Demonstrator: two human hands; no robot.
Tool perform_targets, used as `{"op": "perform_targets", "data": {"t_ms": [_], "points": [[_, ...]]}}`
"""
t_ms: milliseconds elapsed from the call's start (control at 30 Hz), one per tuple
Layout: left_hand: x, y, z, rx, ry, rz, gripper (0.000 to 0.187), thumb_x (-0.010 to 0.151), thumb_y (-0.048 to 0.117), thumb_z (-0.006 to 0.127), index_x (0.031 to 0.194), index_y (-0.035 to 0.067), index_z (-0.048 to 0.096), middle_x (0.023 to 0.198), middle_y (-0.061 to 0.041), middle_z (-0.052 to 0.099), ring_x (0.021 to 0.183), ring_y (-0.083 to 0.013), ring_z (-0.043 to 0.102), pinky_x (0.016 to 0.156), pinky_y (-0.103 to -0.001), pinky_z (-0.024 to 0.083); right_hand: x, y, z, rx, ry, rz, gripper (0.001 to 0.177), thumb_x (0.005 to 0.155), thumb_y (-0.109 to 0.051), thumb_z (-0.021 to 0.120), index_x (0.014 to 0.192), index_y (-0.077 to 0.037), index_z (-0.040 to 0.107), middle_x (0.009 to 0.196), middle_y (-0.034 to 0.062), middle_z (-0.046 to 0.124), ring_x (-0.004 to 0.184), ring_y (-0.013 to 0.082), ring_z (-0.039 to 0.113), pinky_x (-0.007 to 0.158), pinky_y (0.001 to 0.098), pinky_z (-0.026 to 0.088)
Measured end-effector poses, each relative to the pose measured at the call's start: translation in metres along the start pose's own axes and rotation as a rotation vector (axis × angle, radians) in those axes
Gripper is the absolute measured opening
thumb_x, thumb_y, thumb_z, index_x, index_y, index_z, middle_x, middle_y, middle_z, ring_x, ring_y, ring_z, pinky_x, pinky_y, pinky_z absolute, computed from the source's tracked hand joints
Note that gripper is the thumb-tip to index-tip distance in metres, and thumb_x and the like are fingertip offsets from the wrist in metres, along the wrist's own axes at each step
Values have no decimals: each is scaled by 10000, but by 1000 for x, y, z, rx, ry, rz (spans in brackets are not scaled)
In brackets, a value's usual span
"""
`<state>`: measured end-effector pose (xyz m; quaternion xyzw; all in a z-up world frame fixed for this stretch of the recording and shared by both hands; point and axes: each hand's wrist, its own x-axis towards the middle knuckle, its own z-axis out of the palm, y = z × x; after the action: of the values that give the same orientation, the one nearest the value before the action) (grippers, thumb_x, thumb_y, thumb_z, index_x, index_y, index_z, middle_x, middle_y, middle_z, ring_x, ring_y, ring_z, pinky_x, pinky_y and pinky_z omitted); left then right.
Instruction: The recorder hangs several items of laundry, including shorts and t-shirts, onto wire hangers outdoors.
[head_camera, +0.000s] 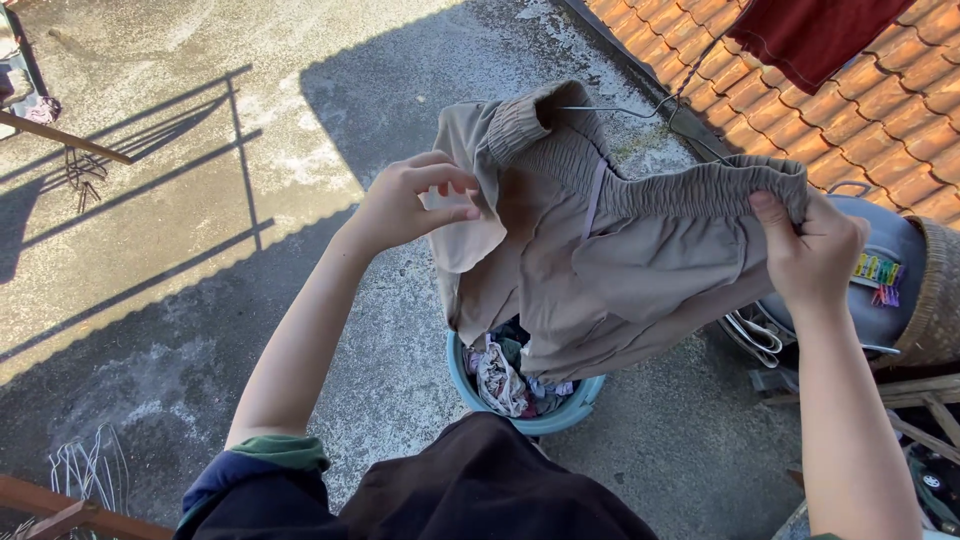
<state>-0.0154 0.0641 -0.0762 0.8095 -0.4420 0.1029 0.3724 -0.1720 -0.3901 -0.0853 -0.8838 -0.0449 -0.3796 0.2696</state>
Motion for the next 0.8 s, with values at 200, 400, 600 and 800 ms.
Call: {"op": "perform_targets", "data": {"t_ms": [200, 400, 600, 800], "points": [[15, 13, -13, 325, 386, 198, 738, 807, 460, 824, 1327, -27, 630, 1256, -171, 653, 1186, -313, 567, 918, -436, 486, 1, 10, -1, 102, -43, -20, 284, 1159, -280, 749, 1190, 2, 768, 906, 63, 745, 789, 66, 661, 737, 218, 482], [22, -9, 34, -55, 101, -260, 447, 903, 494, 791, 1019, 87, 646, 756, -79, 640, 709, -191, 635, 681, -349, 482, 5, 19, -5, 196, -102, 74, 305, 1177, -307, 743, 1166, -2, 762, 880, 30, 724, 798, 44, 621, 725, 217, 458], [35, 6, 30, -1, 464, -166, 411, 857, 456, 848, 821, 97, 652, 567, 8, 564, 481, -121, 556, 483, -321, 398, 18, 21, -11, 235, -113, 210, 304, 1147, -293, 702, 1166, 9, 723, 960, 32, 698, 886, 63, 584, 797, 223, 455], [44, 14, 20, 229, 570, -135, 463, 815, 520, 892, 744, 130, 652, 539, 35, 560, 458, -111, 525, 478, -300, 384, 38, -63, -14, 14, -69, -109, 450, 954, -126, 700, 1358, -79, 508, 1316, 110, 523, 1188, 256, 544, 1035, 386, 453]]}}
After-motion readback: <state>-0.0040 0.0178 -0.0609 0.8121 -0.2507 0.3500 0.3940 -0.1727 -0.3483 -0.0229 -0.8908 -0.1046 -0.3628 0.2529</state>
